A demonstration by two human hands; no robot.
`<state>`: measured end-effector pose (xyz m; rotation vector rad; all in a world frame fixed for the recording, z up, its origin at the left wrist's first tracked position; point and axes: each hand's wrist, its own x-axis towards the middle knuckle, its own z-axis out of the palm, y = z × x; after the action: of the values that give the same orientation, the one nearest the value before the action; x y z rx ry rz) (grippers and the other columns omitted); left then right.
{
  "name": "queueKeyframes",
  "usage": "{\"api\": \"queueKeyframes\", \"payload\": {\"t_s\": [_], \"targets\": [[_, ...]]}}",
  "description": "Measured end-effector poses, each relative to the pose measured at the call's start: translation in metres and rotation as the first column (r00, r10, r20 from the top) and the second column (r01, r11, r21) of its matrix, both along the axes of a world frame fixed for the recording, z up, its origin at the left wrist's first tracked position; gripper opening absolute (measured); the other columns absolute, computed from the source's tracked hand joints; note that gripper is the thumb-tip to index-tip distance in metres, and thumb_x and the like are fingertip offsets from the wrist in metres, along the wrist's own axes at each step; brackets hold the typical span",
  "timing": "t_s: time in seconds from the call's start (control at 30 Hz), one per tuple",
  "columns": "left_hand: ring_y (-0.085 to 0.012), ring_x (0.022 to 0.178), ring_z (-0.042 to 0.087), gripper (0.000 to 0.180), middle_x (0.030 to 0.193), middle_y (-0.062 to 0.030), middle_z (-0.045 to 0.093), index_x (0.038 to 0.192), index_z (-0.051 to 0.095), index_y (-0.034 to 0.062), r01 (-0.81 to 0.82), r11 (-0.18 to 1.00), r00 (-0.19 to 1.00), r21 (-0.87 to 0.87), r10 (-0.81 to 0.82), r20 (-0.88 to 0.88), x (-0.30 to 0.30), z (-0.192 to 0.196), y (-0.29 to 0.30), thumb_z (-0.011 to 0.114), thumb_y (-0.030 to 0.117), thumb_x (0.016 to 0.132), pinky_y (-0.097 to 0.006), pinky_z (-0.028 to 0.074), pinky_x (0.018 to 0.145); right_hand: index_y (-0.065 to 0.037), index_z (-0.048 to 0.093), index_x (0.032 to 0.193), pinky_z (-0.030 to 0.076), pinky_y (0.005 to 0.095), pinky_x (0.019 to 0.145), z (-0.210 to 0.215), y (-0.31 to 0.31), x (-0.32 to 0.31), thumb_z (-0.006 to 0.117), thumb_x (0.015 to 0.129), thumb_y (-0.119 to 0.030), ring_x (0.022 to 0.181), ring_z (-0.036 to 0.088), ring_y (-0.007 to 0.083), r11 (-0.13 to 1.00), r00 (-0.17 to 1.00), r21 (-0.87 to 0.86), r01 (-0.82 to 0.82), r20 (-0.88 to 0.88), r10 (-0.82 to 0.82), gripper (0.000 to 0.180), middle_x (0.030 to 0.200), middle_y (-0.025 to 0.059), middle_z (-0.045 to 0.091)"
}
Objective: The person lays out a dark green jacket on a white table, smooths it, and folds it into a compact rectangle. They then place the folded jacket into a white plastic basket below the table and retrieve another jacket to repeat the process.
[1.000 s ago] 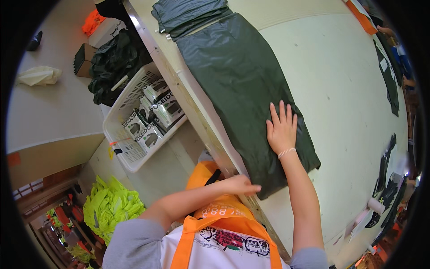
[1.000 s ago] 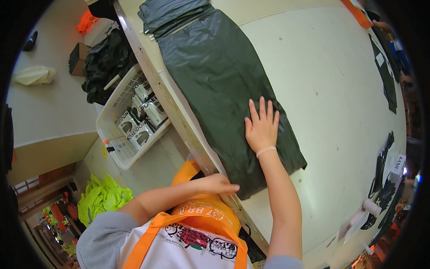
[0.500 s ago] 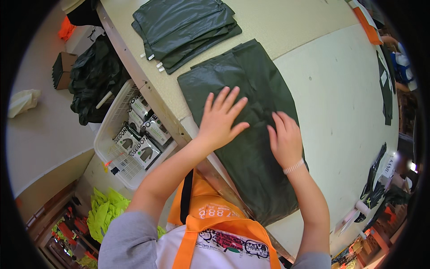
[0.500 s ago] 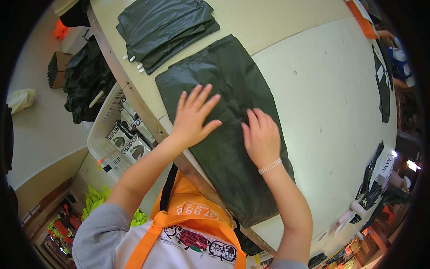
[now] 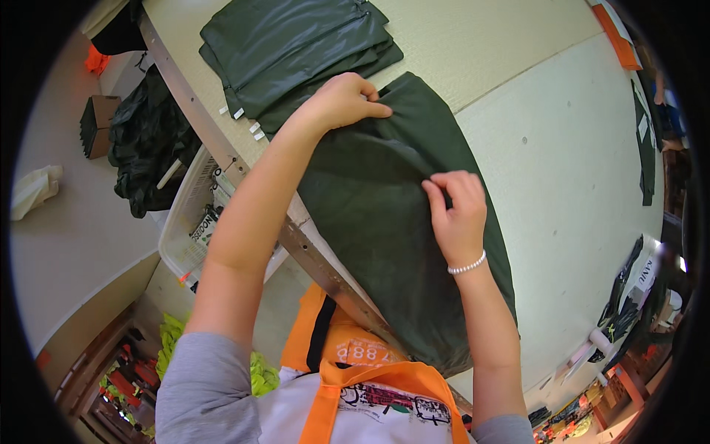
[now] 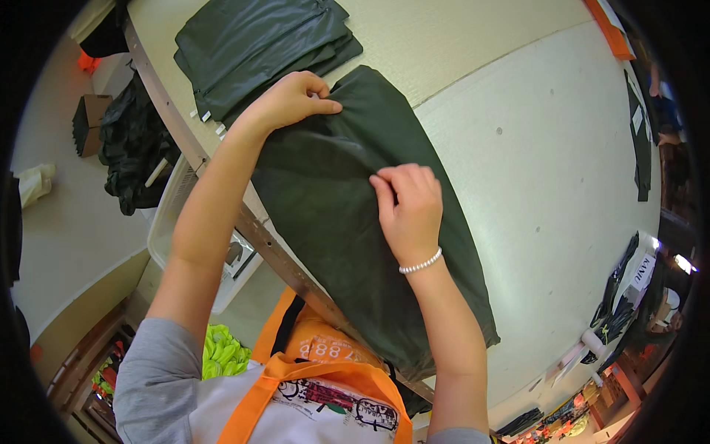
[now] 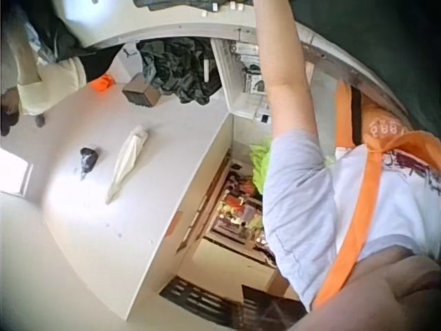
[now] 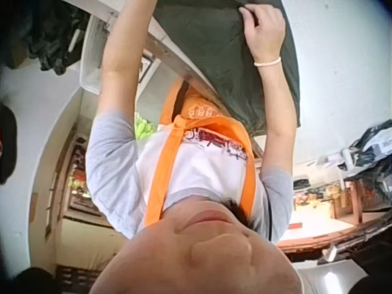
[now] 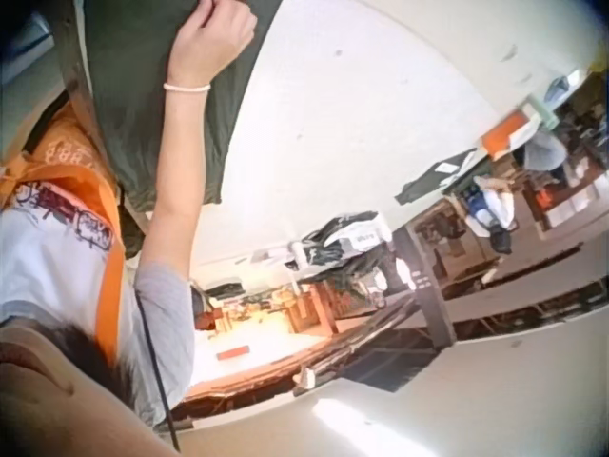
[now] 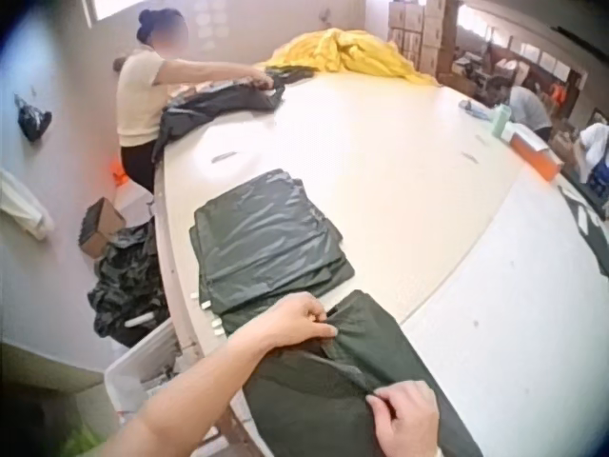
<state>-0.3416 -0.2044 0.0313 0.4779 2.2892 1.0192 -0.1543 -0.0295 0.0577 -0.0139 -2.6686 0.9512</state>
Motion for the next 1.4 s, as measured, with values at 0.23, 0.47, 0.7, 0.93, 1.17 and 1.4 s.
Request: {"api": "queueKeyframes", "payload": {"t_s": [0.23,0.47,0.7,0.93,1.17,1.4], "targets": [[-0.0266,0.083,0.063,0.032,0.087,-0.0115,0.067,0.088,0.071,0.0085,-0.337,0.94,0.882,0.06,0.337,-0.328,0.026,-0.01,-0.048,0.072,0.038,0.075,-0.035,0.048,0.074,-0.009,0.061,0.08,0.039,0.0372,0.079,-0.034,-0.006,-0.005,0.073,0.072,-0.012,0.094,0.052,0.0245,0.998,0.997,0.056,0.026,0.066,-0.03,0.015,0.096,0.004,0.059],[-0.0122,0.088,0.052,0.04,0.115,-0.0071,0.055,0.124,0.05,0.0016,-0.739,0.562,0.564,0.371,0.818,-0.115,0.154,-0.023,-0.089,0.062,0.02,0.09,-0.025,0.043,0.076,0.003,0.062,0.098,0.051,0.0319,0.07,-0.007,-0.024,-0.042,0.071,0.078,-0.011,0.078,0.065,0.0294,0.921,0.916,-0.388,-0.019,0.363,0.172,0.026,0.09,0.0165,0.067],[-0.008,0.087,0.055,0.039,0.108,-0.0027,0.061,0.119,0.058,-0.0011,-0.843,0.466,0.537,0.268,0.76,0.366,0.22,-0.034,-0.071,0.057,0.028,0.094,-0.022,0.043,0.071,-0.009,0.06,0.116,0.038,0.0404,0.096,-0.035,-0.01,-0.056,0.075,0.075,-0.023,0.11,0.05,0.0289,0.983,0.959,0.163,-0.08,0.281,0.032,0.046,0.109,0.009,0.059],[-0.013,0.097,0.06,0.056,0.107,-0.0055,0.064,0.139,0.036,-0.0002,-0.91,0.347,0.386,0.228,0.505,0.772,0.206,-0.014,-0.072,0.058,0.024,0.093,-0.025,0.046,0.082,0.005,0.049,0.125,0.049,0.0386,0.085,-0.016,0.057,-0.057,0.079,0.07,-0.041,0.096,0.061,0.0308,0.984,0.816,0.08,0.159,0.55,-0.176,0.078,0.108,0.0219,0.061],[-0.0154,0.104,0.059,0.063,0.121,-0.0101,0.058,0.142,0.028,-0.0024,-0.851,0.286,0.524,0.44,0.53,0.667,0.203,-0.009,-0.059,0.06,0.008,0.089,-0.03,0.045,0.091,0.004,0.052,0.119,0.052,0.0302,0.079,0.023,0.069,-0.091,0.077,0.074,-0.016,0.088,0.064,0.018,0.893,0.586,-0.386,0.232,0.788,0.188,0.055,0.1,0.012,0.066],[-0.0187,0.109,0.055,0.058,0.123,-0.0109,0.056,0.132,0.04,-0.0019,-0.79,0.462,0.613,0.403,0.59,0.525,0.185,-0.006,-0.052,0.067,0.002,0.081,-0.031,0.043,0.096,0.0,0.043,0.133,0.045,0.0325,0.094,0.0,0.074,-0.095,0.076,0.074,-0.012,0.108,0.057,0.0193,0.725,0.456,-0.633,0.272,0.748,0.482,0.068,0.12,0.011,0.059]]}}
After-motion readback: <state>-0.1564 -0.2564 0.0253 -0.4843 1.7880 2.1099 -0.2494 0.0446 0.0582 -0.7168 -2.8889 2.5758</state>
